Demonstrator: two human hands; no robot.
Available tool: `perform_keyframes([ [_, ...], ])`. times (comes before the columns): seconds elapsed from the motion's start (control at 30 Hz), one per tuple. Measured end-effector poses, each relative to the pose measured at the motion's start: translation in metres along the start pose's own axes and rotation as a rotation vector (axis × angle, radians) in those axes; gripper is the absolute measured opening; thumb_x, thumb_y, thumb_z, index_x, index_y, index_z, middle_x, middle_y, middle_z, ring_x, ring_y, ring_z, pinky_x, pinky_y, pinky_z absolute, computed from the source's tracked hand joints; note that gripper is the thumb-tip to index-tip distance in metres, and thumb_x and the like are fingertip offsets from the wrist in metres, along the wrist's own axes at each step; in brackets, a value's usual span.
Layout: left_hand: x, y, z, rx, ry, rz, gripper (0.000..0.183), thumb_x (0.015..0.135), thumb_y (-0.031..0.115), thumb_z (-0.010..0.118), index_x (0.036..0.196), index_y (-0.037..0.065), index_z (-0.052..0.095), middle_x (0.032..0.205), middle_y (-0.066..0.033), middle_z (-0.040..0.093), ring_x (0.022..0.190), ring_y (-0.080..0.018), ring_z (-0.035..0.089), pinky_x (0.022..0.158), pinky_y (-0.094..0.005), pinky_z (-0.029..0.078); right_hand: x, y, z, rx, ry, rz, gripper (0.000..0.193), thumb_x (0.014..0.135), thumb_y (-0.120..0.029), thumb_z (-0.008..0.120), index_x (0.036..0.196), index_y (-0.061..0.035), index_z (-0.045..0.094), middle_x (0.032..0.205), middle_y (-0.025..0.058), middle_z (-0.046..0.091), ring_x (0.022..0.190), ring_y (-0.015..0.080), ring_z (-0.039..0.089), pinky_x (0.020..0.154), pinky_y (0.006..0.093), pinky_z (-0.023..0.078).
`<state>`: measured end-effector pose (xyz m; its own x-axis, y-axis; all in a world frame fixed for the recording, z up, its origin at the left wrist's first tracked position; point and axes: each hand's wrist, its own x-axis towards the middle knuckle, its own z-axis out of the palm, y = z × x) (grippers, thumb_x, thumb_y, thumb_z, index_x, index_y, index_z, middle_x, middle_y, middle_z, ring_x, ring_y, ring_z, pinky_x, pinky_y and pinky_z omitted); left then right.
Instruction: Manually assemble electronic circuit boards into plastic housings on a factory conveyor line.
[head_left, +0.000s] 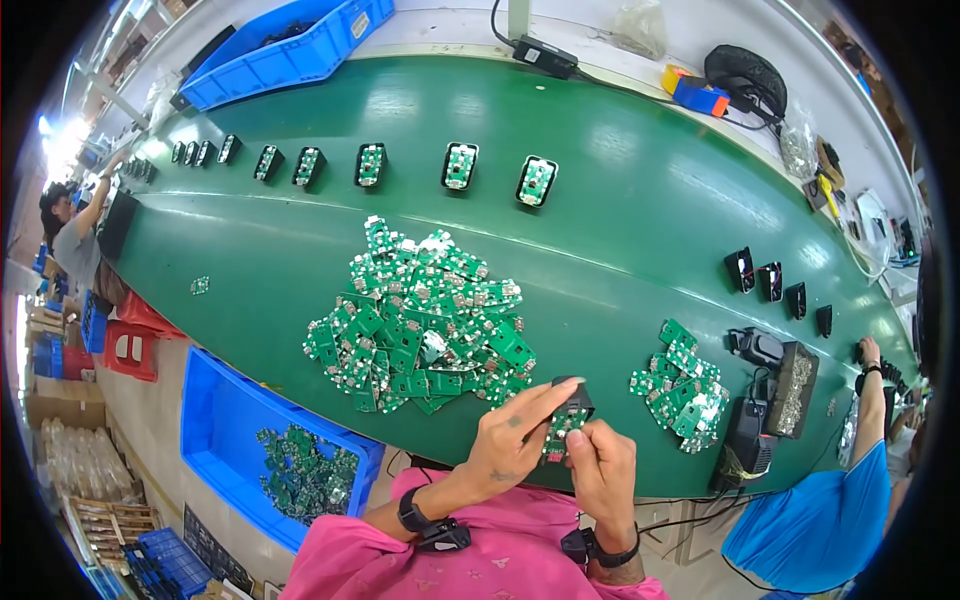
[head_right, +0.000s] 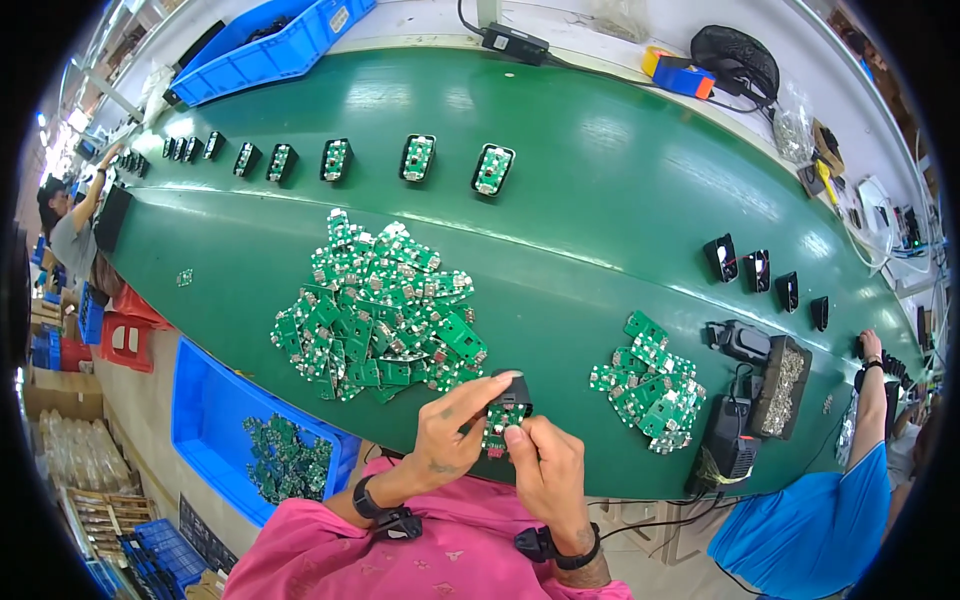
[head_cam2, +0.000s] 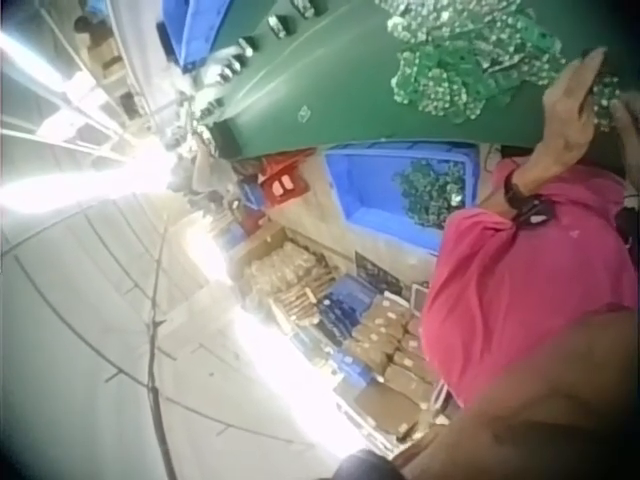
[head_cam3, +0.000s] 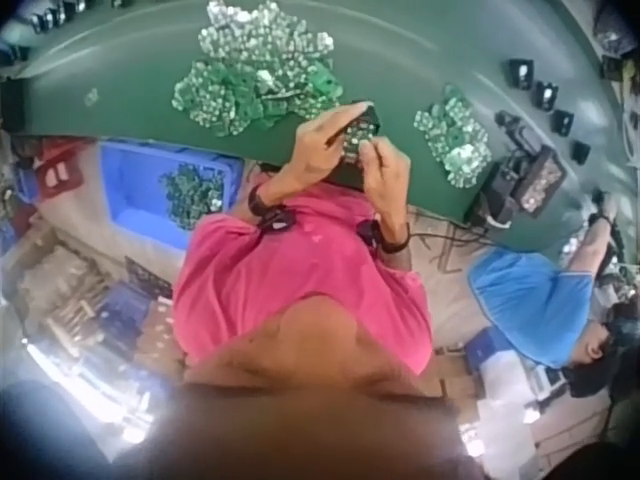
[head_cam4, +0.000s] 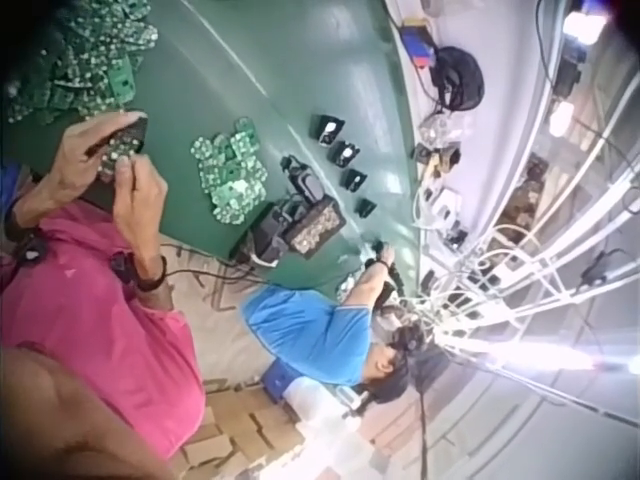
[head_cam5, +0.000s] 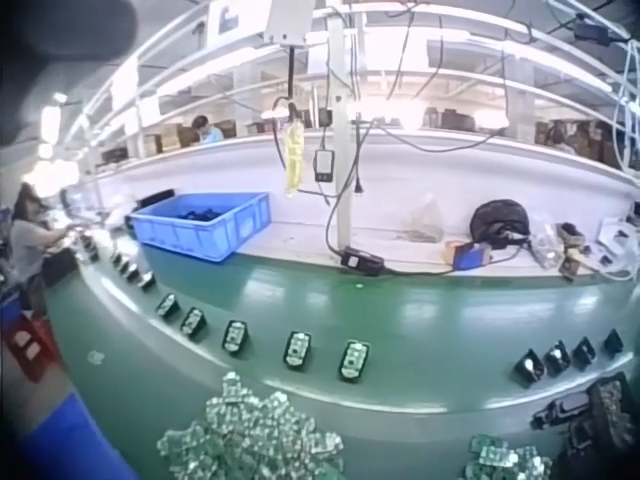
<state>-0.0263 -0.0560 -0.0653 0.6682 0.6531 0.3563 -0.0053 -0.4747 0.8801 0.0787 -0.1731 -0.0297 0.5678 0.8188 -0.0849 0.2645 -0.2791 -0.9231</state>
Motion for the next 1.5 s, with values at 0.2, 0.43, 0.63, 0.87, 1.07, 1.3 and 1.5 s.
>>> perform_keyframes([
  [0.2, -0.001, 0.004, -0.014, -0.292, -0.168, -0.347, 0.052, 0.084, -0.012, 0.053, 0.135, 0.001, 0.054, 0.113, -0.0175, 0.067, 0.089, -0.0138, 0.070, 0.074, -0.0279, 0.056, 0.011, -0.007, 0.001, -0.122, 0.074, -0.092, 0.023, 0.092, -0.012, 0.067, 0.074, 0.0011, 0.060, 0.062, 0.0100, 0.057, 0.051, 0.0197, 0.053, 0.048, 0.0329, 0.039],
  [0.43, -0.006, -0.004, -0.016, -0.607, -0.188, -0.349, 0.045, 0.093, -0.005, 0.054, 0.137, 0.000, 0.049, 0.116, -0.0140, 0.064, 0.074, -0.0153, 0.069, 0.063, -0.0274, 0.059, 0.013, 0.004, 0.007, -0.192, 0.151, -0.091, 0.030, 0.090, -0.014, 0.070, 0.067, 0.0008, 0.058, 0.056, 0.0094, 0.054, 0.047, 0.0182, 0.050, 0.046, 0.0325, 0.037],
  [0.63, -0.003, 0.001, -0.011, -0.582, -0.080, -0.533, 0.034, 0.098, 0.006, 0.056, 0.132, 0.002, 0.056, 0.104, -0.0121, 0.069, 0.071, -0.0114, 0.070, 0.055, -0.0245, 0.056, 0.015, 0.003, 0.021, -0.019, 0.178, -0.031, 0.020, 0.092, -0.012, 0.066, 0.108, 0.0006, 0.063, 0.076, 0.0119, 0.063, 0.058, 0.0191, 0.060, 0.055, 0.0318, 0.048],
  [0.87, -0.003, 0.002, -0.015, -0.452, -0.090, -0.551, 0.031, 0.099, 0.006, 0.053, 0.130, 0.001, 0.055, 0.096, -0.0131, 0.069, 0.063, -0.0148, 0.069, 0.054, -0.0267, 0.055, 0.022, 0.009, 0.021, -0.110, -0.043, -0.063, 0.037, 0.097, -0.009, 0.057, 0.133, -0.0001, 0.052, 0.101, 0.0180, 0.067, 0.081, 0.0271, 0.067, 0.073, 0.0362, 0.054],
  [1.07, -0.014, -0.009, -0.007, -0.169, 0.021, -0.159, 0.033, 0.094, 0.001, 0.058, 0.127, 0.002, 0.056, 0.099, -0.0201, 0.069, 0.069, -0.0243, 0.072, 0.058, -0.0322, 0.058, 0.020, 0.027, 0.037, -0.122, 0.139, -0.280, 0.035, 0.093, -0.001, 0.059, 0.128, -0.0021, 0.054, 0.107, 0.0200, 0.065, 0.086, 0.0347, 0.067, 0.074, 0.0401, 0.054],
  [1.3, -0.011, -0.007, -0.009, 0.066, 0.162, 0.217, 0.030, 0.092, 0.000, 0.061, 0.122, 0.001, 0.056, 0.102, -0.0204, 0.071, 0.069, -0.0237, 0.072, 0.061, -0.0315, 0.060, 0.022, 0.025, 0.031, -0.117, 0.151, -0.589, 0.041, 0.087, 0.005, 0.062, 0.126, -0.0024, 0.053, 0.097, 0.0198, 0.064, 0.079, 0.0339, 0.066, 0.068, 0.0407, 0.053],
  [1.5, 0.002, 0.003, -0.029, -0.562, -0.059, -0.713, 0.023, 0.096, 0.009, 0.056, 0.116, -0.003, 0.057, 0.074, -0.0114, 0.068, 0.052, -0.0144, 0.064, 0.047, -0.0274, 0.051, 0.026, -0.007, 0.004, -0.079, -0.188, -0.068, 0.049, 0.094, -0.010, 0.059, 0.140, 0.0023, 0.048, 0.076, 0.0123, 0.062, 0.062, 0.0207, 0.061, 0.058, 0.0339, 0.050],
])
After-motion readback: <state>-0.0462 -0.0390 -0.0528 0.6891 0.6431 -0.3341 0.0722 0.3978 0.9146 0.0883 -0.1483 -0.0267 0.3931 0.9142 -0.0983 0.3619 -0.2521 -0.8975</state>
